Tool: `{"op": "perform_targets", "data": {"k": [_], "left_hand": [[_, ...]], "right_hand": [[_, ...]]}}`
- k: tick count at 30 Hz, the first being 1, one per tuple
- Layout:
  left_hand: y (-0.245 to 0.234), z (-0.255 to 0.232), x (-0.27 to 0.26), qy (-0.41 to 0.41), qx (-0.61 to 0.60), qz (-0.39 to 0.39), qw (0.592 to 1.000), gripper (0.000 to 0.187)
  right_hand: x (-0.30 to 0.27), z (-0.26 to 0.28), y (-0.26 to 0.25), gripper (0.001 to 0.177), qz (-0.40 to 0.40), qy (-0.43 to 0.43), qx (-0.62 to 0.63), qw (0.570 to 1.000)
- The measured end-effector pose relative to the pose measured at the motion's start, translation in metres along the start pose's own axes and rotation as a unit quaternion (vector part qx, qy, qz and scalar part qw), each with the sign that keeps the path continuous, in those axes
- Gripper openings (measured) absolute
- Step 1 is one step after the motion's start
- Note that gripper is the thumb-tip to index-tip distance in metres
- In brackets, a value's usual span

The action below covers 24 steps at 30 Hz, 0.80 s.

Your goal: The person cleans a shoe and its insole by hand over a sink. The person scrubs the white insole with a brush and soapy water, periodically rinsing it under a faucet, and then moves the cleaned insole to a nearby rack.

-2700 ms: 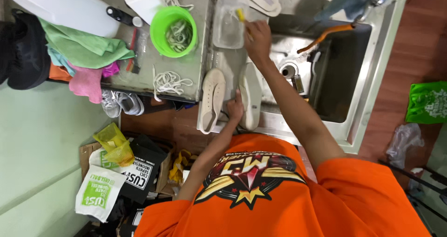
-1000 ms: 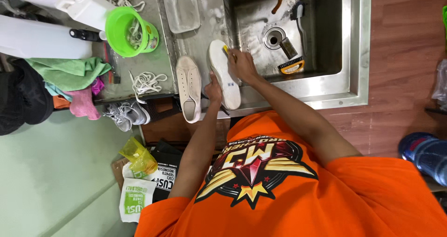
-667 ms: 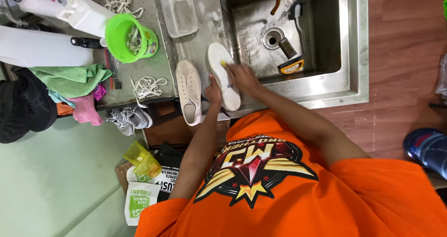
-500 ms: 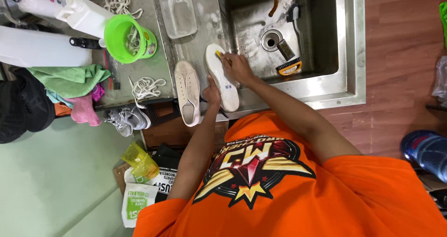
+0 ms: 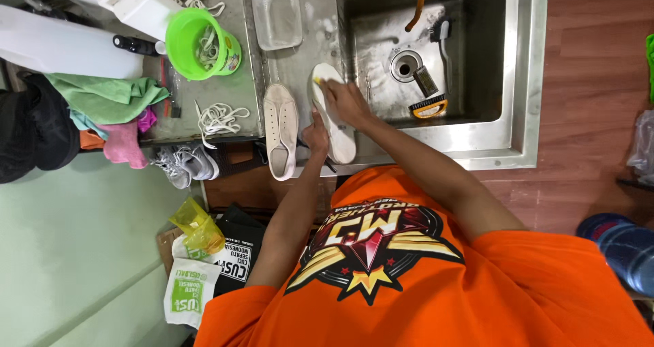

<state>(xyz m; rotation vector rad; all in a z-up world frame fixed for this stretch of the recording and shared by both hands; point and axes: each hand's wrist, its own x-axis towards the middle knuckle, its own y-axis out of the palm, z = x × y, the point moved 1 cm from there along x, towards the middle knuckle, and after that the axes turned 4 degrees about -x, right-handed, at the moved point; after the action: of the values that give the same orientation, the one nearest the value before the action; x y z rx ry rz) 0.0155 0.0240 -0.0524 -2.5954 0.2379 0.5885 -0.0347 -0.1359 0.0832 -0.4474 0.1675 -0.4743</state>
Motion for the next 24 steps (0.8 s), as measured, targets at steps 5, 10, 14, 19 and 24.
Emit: {"op": "perform_targets", "data": {"k": [5,10,14,19,24], "left_hand": [[-0.003,-0.023,-0.018,0.015,-0.012,-0.004,1.000,0.080],[-0.008,-0.011,-0.013,0.023,-0.018,0.015,0.999,0.082],[-0.005,-0.019,-0.013,0.027,-0.012,0.008,1.000,0.080],[-0.011,-0.048,-0.033,0.020,-0.017,0.025,0.999,0.080],[-0.004,-0.016,-0.013,0.026,0.004,0.028,0.999,0.087]], "right_hand": [[-0.054,0.025,-0.014,0.017,0.058,0.031,-0.008,0.998],[0.003,-0.010,0.011,0.022,0.023,0.030,-0.029,0.999],[0.020,0.000,-0.001,0.015,-0.034,0.009,-0.011,0.999],[-0.039,0.036,-0.018,0.017,0.054,0.024,0.001,0.998],[0.018,0.015,-0.004,0.019,0.008,-0.003,-0.060,0.998]]}}
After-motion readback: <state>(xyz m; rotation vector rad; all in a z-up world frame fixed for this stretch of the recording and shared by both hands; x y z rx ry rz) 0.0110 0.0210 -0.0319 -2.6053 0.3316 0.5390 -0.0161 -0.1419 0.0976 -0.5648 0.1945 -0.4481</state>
